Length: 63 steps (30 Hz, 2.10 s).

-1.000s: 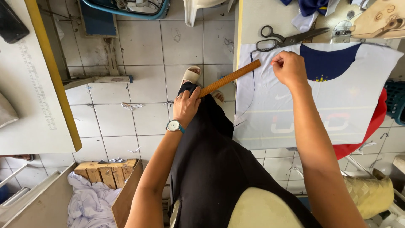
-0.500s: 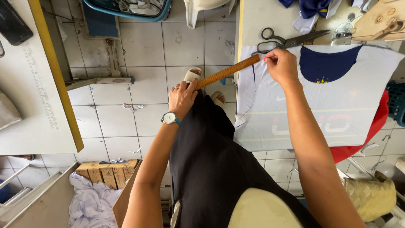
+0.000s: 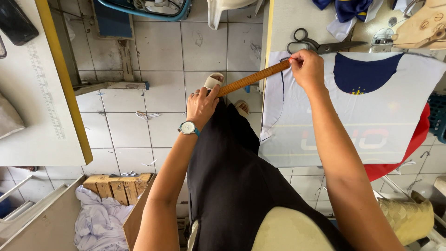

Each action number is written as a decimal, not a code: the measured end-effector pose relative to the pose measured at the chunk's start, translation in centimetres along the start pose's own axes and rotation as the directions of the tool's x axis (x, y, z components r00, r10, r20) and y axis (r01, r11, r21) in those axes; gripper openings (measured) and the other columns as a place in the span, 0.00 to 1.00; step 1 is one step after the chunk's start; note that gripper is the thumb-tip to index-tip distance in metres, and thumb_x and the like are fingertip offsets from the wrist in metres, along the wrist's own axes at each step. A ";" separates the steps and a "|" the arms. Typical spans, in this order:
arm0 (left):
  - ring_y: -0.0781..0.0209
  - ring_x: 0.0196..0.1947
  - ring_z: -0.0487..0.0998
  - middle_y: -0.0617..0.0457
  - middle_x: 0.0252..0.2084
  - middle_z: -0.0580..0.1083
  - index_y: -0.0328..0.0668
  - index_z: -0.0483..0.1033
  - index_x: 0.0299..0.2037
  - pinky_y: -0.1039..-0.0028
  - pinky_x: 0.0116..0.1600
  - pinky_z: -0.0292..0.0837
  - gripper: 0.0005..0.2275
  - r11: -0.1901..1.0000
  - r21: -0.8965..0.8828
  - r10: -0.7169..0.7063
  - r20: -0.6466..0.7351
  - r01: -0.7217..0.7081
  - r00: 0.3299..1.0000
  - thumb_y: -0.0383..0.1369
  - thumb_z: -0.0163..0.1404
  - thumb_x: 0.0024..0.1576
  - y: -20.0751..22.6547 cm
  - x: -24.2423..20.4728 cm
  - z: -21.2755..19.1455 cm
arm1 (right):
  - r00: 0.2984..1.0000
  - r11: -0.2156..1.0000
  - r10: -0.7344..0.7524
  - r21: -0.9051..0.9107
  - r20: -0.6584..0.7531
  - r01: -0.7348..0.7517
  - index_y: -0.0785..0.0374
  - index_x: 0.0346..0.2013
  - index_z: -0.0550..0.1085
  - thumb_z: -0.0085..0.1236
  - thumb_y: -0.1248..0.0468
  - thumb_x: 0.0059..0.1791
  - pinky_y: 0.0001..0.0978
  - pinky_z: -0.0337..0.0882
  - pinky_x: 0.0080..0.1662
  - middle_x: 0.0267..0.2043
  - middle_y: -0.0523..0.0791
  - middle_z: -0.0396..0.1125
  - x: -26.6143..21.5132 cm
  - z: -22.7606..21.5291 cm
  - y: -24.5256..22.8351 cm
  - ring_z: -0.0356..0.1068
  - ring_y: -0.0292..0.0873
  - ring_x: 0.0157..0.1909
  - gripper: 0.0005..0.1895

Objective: The person uses a wooden ruler and a marking tool to measure and mark lines on a white t-shirt laid on a table. They adjust the ruler's position multiple times to draw straight lines across the fabric.

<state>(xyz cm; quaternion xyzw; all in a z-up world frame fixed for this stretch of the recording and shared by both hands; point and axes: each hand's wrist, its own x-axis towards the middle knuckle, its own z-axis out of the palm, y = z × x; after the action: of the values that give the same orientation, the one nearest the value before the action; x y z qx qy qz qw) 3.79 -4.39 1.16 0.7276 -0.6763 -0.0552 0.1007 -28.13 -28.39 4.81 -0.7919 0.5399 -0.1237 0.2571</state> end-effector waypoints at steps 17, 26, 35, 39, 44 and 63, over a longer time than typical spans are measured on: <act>0.53 0.37 0.81 0.56 0.34 0.71 0.69 0.72 0.61 0.63 0.42 0.76 0.20 1.000 -0.009 -0.023 0.047 0.023 0.999 0.47 0.54 0.57 -0.1 0.0 -0.1 | 0.934 0.963 0.213 -0.221 0.287 -0.152 0.54 0.35 0.80 0.59 0.63 0.49 0.45 0.76 0.43 0.30 0.47 0.73 -2.6 -5.1 -0.8 0.75 0.55 0.38 0.03; 0.55 0.36 0.80 0.57 0.33 0.69 0.66 0.73 0.59 0.64 0.40 0.77 0.21 0.999 -0.033 0.018 -0.025 -0.018 1.000 0.48 0.56 0.55 -0.7 -0.9 -0.1 | 0.985 0.988 0.142 -0.076 0.102 -0.134 0.56 0.40 0.82 0.63 0.67 0.49 0.35 0.77 0.40 0.31 0.45 0.73 -4.9 -4.3 2.2 0.75 0.47 0.37 0.06; 0.57 0.36 0.80 0.58 0.33 0.70 0.67 0.74 0.59 0.65 0.40 0.77 0.20 0.999 0.016 0.036 -0.040 -0.035 0.999 0.47 0.55 0.55 0.7 -0.6 -0.4 | 0.998 0.997 0.068 0.037 0.009 -0.069 0.57 0.39 0.81 0.65 0.69 0.49 0.32 0.78 0.40 0.31 0.43 0.74 -1.6 -1.4 0.2 0.75 0.45 0.38 0.06; 0.57 0.36 0.80 0.58 0.33 0.70 0.67 0.74 0.59 0.65 0.40 0.77 0.19 1.000 0.019 0.013 -0.042 -0.013 0.999 0.47 0.55 0.56 0.8 -0.8 -0.7 | 0.999 1.000 0.017 -0.012 0.042 -0.016 0.57 0.39 0.80 0.64 0.67 0.50 0.30 0.79 0.40 0.30 0.41 0.74 -0.3 -0.2 0.2 0.74 0.43 0.38 0.04; 0.56 0.35 0.80 0.58 0.33 0.70 0.68 0.73 0.59 0.65 0.40 0.76 0.20 0.999 0.037 0.002 -0.053 0.000 0.999 0.48 0.54 0.56 0.6 -1.4 -0.7 | 0.998 0.995 -0.054 -0.084 0.012 0.055 0.53 0.38 0.80 0.66 0.65 0.49 0.34 0.78 0.43 0.28 0.39 0.74 0.1 0.7 1.3 0.72 0.43 0.38 0.04; 0.53 0.36 0.80 0.57 0.34 0.70 0.69 0.71 0.61 0.62 0.41 0.76 0.20 1.000 -0.010 -0.026 0.051 0.027 0.998 0.49 0.51 0.58 0.2 -0.5 -0.5 | 0.997 0.964 -0.054 -0.260 0.047 0.064 0.53 0.37 0.77 0.67 0.64 0.48 0.38 0.76 0.41 0.29 0.40 0.69 0.6 1.2 0.8 0.73 0.45 0.37 0.05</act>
<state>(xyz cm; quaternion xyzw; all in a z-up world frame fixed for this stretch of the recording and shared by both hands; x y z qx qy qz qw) 3.67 -3.87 1.68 0.7343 -0.6687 -0.0785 0.0864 -27.92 -28.81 3.31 -0.8369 0.5225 -0.0433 0.1575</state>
